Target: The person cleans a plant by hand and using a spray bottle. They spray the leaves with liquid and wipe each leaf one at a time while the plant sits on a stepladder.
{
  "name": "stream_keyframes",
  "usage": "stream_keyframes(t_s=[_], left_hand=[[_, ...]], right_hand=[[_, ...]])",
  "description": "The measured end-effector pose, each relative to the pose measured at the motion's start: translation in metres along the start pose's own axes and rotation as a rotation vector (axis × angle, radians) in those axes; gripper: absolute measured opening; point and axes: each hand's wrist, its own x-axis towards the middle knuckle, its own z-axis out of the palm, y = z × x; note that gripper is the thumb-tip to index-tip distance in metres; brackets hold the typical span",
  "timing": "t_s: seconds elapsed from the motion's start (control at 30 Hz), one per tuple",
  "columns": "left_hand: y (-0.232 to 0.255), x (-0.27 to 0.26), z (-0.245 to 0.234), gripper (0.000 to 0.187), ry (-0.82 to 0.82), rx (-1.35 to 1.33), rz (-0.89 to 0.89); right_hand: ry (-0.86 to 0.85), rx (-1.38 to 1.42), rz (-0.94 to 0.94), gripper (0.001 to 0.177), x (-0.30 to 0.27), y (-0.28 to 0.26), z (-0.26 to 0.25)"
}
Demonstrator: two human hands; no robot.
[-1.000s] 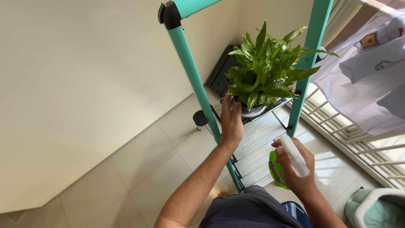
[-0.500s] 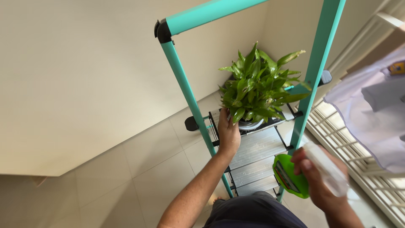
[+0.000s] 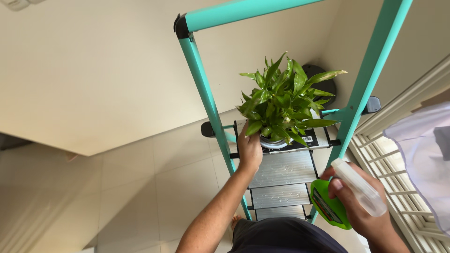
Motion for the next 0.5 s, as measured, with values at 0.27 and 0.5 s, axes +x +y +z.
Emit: stream_keyframes(t_s=[0.27,0.5], left_hand=[[0.002,0.014,-0.005,0.026,0.025,0.081,-0.115],[-0.010,0.039,-0.026,0.022,-0.077,0.000,-0.133]], right_hand=[[-0.117,-0.018,0.013,0.024,0.015,0.026,-0.003],[-0.175,0.039,0.026,0.023,0.026,0.035,-0.004]])
